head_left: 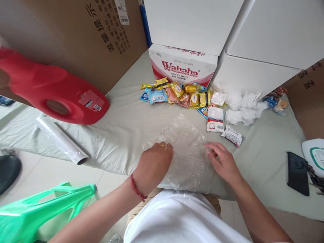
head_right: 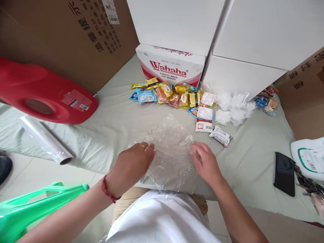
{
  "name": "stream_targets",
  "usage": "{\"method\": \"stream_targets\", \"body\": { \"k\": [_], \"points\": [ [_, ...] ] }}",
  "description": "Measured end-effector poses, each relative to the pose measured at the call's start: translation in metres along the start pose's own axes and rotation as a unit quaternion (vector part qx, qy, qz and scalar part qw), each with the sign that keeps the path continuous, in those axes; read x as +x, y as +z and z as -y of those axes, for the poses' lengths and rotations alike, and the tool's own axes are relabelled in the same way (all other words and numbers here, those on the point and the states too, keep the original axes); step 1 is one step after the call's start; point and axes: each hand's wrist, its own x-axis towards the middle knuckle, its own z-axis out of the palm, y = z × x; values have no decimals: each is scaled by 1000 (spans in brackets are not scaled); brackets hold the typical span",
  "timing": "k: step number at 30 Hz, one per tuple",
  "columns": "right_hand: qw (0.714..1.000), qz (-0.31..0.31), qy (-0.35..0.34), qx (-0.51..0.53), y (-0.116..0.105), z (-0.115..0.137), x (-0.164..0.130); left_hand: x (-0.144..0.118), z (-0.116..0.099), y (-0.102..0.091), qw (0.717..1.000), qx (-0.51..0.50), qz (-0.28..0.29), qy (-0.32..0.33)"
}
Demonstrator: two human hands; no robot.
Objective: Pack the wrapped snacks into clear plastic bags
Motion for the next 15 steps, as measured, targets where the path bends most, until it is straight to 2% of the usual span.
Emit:
{"method": "stream_targets", "body": {
  "k": [2,4,6,8,11,13,15],
  "points": [
    [994,-70,59,-58,14,3,17,33,-15,-1,995,-42,-29,90],
    [989,-66,99,-92,27,-2,28,69,-18,11,982,-95,-45,160],
    [989,-44,129,-64,32,-14,31,96,-9,34,977,-130,-33,163],
    [987,-57,153,6,27,-32,30,106,8,60,983,-145,-26,111],
    [967,-112,208,94,7,-56,31,93,26,87,989,-136,-54,19],
    [958,-156,227,77,-7,-62,37,76,26,90,988,-124,-70,-62],
    [958,-216,187,6,-16,-53,45,60,20,84,981,-115,-86,-132]
  ]
}}
